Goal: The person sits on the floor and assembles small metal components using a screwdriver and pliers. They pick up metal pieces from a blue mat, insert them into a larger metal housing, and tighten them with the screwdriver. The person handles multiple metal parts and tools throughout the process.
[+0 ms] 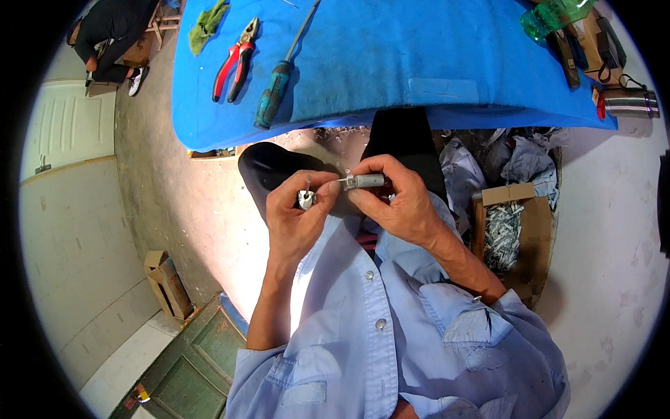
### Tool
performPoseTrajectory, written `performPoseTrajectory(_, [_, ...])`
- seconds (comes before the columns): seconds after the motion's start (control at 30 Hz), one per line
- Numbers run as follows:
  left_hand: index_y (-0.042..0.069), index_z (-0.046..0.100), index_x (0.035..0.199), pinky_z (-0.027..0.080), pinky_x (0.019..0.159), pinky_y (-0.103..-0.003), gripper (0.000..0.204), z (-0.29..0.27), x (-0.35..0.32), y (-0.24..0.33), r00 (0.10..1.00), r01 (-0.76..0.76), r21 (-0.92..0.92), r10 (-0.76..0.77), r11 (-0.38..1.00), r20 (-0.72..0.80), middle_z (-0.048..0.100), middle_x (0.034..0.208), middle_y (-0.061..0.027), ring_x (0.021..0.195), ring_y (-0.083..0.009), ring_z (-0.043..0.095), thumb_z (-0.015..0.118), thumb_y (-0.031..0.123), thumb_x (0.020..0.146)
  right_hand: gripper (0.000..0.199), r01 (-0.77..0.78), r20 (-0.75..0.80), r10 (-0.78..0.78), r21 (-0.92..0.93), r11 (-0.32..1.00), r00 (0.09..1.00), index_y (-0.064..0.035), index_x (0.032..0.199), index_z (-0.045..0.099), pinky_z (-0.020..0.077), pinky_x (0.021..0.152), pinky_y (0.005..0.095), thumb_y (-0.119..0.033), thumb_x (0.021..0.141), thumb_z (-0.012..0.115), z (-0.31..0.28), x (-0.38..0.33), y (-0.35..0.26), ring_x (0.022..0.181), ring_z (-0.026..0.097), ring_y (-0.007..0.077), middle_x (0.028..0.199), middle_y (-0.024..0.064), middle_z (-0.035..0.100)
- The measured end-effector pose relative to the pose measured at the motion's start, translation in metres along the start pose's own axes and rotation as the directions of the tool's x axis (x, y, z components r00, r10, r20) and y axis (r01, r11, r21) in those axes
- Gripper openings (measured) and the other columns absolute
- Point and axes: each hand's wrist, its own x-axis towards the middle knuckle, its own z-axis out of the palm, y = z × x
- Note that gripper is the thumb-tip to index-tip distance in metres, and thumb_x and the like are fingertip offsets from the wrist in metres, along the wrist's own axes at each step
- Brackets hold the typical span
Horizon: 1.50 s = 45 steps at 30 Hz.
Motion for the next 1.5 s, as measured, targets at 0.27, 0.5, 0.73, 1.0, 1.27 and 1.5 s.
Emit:
performPoseTrajectory(0.27, [0.0,0.071,0.096,0.039,0.058,-0.023,0.015,0.005,-0.004,0.01,0.993,-0.109,0.136,0.113,0.985,-0.023,0.065,0.08,-0.0008,0.068,-0.0054,0.052,0.075,0.014,0.1,0.024,0.198,-0.014,-0.202,-0.15,0.969,0.979,0.0004,0.114,0.066,0.0621,0.071,0.0298,0.0,0.093,0.077,0.0,-0.001,-0.001,0.09,0.074,0.0175,0.103,0.0113,0.071])
performPoseTrajectory(0.5, [-0.002,0.068,0.092,0.042,0.056,-0.027,0.008,0.015,-0.009,0.013,0.932,-0.318,0.326,0.357,0.89,-0.067,0.063,0.077,-0.0075,0.062,-0.0118,0.056,0.074,0.002,0.095,0.025,0.27,-0.061,-0.281,-0.151,0.951,0.958,0.0013,0.115,0.064,0.0627,0.07,0.029,0.001,0.093,0.077,0.005,-0.004,0.002,0.089,0.074,0.0168,0.103,0.0116,0.071])
performPoseTrajectory(0.73, [-0.001,0.068,0.093,0.043,0.057,-0.026,0.009,0.02,-0.014,0.013,0.949,-0.257,0.313,0.301,0.914,-0.098,0.062,0.077,-0.0062,0.064,-0.0104,0.056,0.073,0.005,0.096,0.022,0.168,-0.085,-0.17,-0.038,0.985,0.982,0.0009,0.114,0.064,0.0606,0.07,0.0271,-0.006,0.096,0.076,0.009,-0.006,0.004,0.085,0.073,0.0132,0.096,0.0091,0.071])
performPoseTrajectory(1.0, [0.002,0.068,0.092,0.039,0.062,-0.02,0.013,0.006,-0.012,0.017,0.997,0.033,-0.003,-0.033,0.999,-0.068,0.063,0.08,0.0035,0.07,-0.0028,0.05,0.073,0.011,0.1,0.026,-0.124,0.171,0.077,0.282,0.952,0.982,-0.0009,0.116,0.064,0.0525,0.061,0.0246,-0.018,0.101,0.075,-0.004,0.0,0.005,0.07,0.062,0.0067,0.09,0.0035,0.067])
performPoseTrajectory(1.27, [0.002,0.066,0.088,0.039,0.059,-0.021,0.014,0.005,-0.01,0.016,0.998,-0.019,0.017,0.02,1.0,-0.051,0.063,0.08,0.002,0.068,-0.0029,0.05,0.073,0.01,0.098,0.028,-0.116,0.166,0.074,0.253,0.96,0.983,0.0018,0.118,0.063,0.0541,0.065,0.025,-0.017,0.1,0.074,-0.006,0.003,0.001,0.076,0.064,0.008,0.094,0.0047,0.067])
performPoseTrajectory(1.5, [0.003,0.066,0.088,0.038,0.058,-0.021,0.014,0.005,-0.01,0.02,0.999,-0.008,0.04,0.01,0.999,-0.047,0.063,0.079,0.0022,0.067,-0.003,0.05,0.073,0.01,0.098,0.025,-0.153,0.171,0.106,0.29,0.945,0.979,0.0021,0.12,0.064,0.0555,0.07,0.0248,-0.012,0.1,0.071,-0.008,0.003,-0.002,0.082,0.065,0.0078,0.1,0.0058,0.069])
